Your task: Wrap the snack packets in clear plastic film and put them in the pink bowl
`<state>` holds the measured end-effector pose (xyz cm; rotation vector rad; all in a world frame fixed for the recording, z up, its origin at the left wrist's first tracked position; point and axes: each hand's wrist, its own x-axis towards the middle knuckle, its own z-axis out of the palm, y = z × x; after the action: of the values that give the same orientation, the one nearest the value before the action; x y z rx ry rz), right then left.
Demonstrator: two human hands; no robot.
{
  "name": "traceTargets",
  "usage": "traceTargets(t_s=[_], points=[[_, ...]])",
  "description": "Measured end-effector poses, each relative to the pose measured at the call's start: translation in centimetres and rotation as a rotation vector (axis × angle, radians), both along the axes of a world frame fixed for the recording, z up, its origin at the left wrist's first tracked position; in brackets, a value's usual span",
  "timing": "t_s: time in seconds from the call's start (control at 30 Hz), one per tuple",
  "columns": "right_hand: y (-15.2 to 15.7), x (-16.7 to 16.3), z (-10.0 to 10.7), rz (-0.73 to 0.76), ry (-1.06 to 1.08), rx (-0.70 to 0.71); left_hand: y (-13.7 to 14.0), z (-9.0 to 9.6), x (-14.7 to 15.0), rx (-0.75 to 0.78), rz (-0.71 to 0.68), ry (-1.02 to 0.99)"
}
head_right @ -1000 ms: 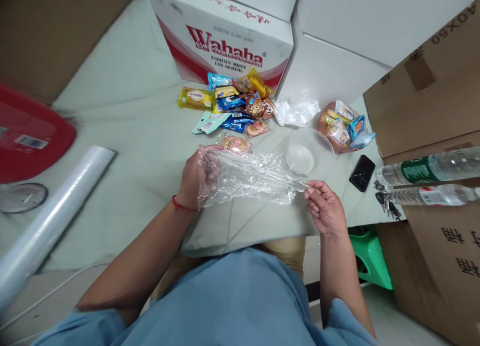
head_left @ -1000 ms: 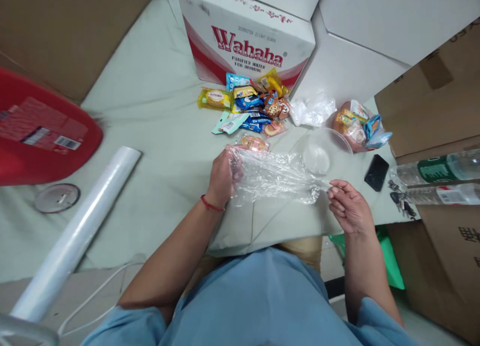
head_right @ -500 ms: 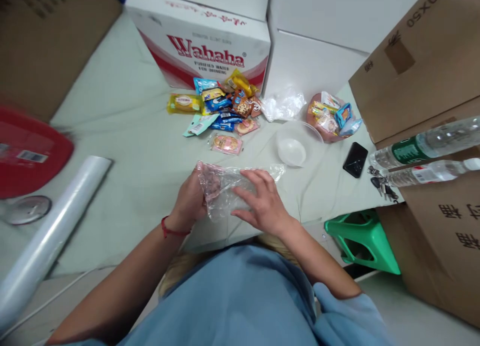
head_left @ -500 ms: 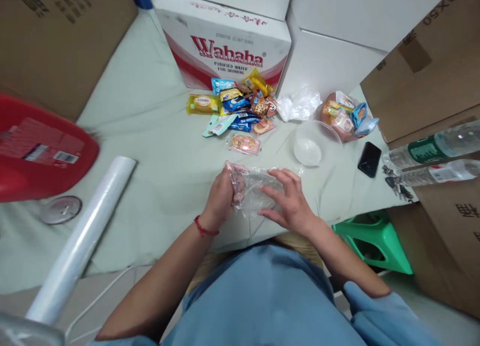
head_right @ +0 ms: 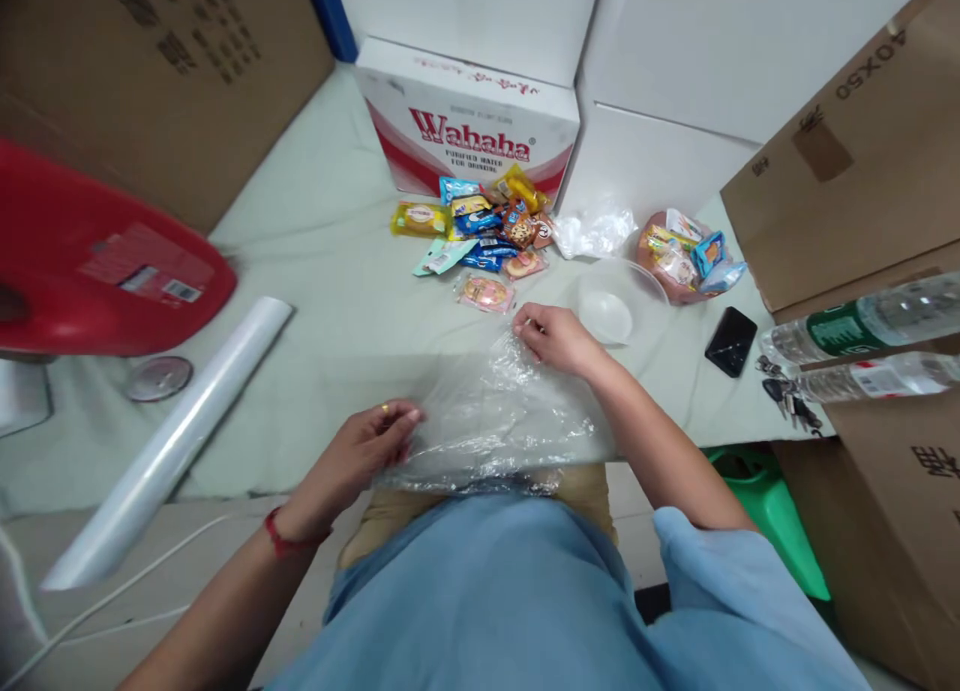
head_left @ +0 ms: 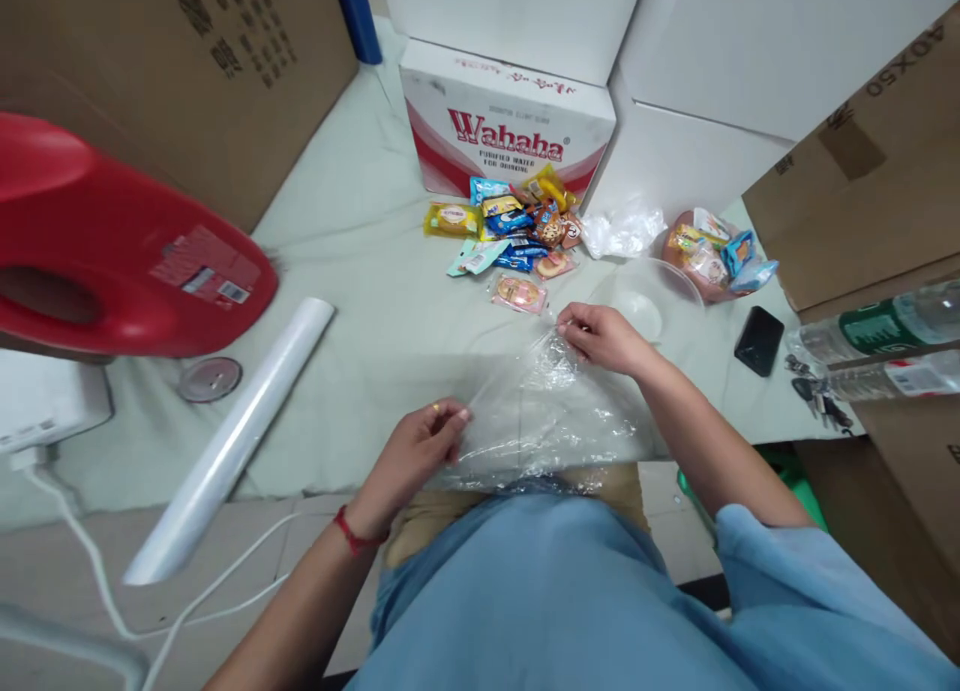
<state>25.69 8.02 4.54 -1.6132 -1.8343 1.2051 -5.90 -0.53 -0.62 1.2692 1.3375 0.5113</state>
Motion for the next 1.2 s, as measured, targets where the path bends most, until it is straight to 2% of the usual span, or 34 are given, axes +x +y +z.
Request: traceTargets(t_s=[0.1, 0.17, 0.23, 0.3, 0.37, 0.47, 0.53, 0.6, 0.67, 0.7, 0.77, 0.83, 0.9, 0.97, 1.03, 1.13, 1.2], points=[[3.4, -1.7, -1.7, 0.192, -0.137, 0.196, -1.7, -0.1, -1.1, 0.41, 0.231, 0.286], [5.2, -3.2, -2.5, 0.346, -0.194, 0.304, -2.4, 0.5, -1.2, 0.731, 0.297, 0.45], [6.8, -4.7, -3.0, 0.483, -0.236, 0.365, -2.5, 1.4, -0.5, 0.981, 0.21, 0.505], [7.9, -5.9, -3.0, 0.564, -0.276, 0.419, -1.9, 1.9, 0.5, 1.099, 0.029, 0.507], [8.5, -6.6, -2.6, 0.532, -0.318, 0.515, -0.8, 1.6, 1.7, 1.082, -0.139, 0.539], [7.3, -6.3, -1.3, 0.276, -0.352, 0.751, 0.6, 0.0, 2.9, 0.969, -0.25, 0.637], [4.8, -5.2, -0.6, 0.156, -0.32, 0.867, 1.2, -1.1, 3.3, 0.934, -0.239, 0.666], [1.1, -3.7, -0.7, 0.166, -0.272, 0.9, 1.5, -1.7, 3.3, 0.945, -0.19, 0.662], [-3.1, -2.0, -1.7, 0.216, -0.248, 0.89, 1.9, -2.0, 3.2, 0.952, -0.133, 0.662], [-5.1, -1.2, -2.5, 0.179, -0.253, 0.874, 2.1, -2.2, 3.2, 0.94, -0.112, 0.667], [-8.3, 0.3, -4.4, -0.05, -0.264, 0.804, 2.6, -2.5, 3.0, 0.885, -0.095, 0.694], [-10.1, 1.1, -6.1, -0.318, -0.26, 0.646, 2.9, -3.0, 3.0, 0.82, -0.113, 0.731], [-10.3, 1.1, -7.3, -0.475, -0.204, 0.45, 3.0, -3.3, 3.1, 0.776, -0.149, 0.764], [-9.3, 0.4, -7.7, -0.506, -0.091, 0.278, 2.9, -3.5, 3.2, 0.748, -0.167, 0.786], [-7.9, -0.4, -7.6, -0.492, 0.029, 0.172, 2.7, -3.4, 3.3, 0.724, -0.159, 0.8], [-6.9, -0.7, -7.0, -0.501, 0.124, 0.161, 2.7, -3.1, 3.2, 0.699, -0.129, 0.822], [-7.6, -0.2, -6.4, -0.506, 0.132, 0.173, 2.6, -2.9, 3.0, 0.693, -0.116, 0.828]])
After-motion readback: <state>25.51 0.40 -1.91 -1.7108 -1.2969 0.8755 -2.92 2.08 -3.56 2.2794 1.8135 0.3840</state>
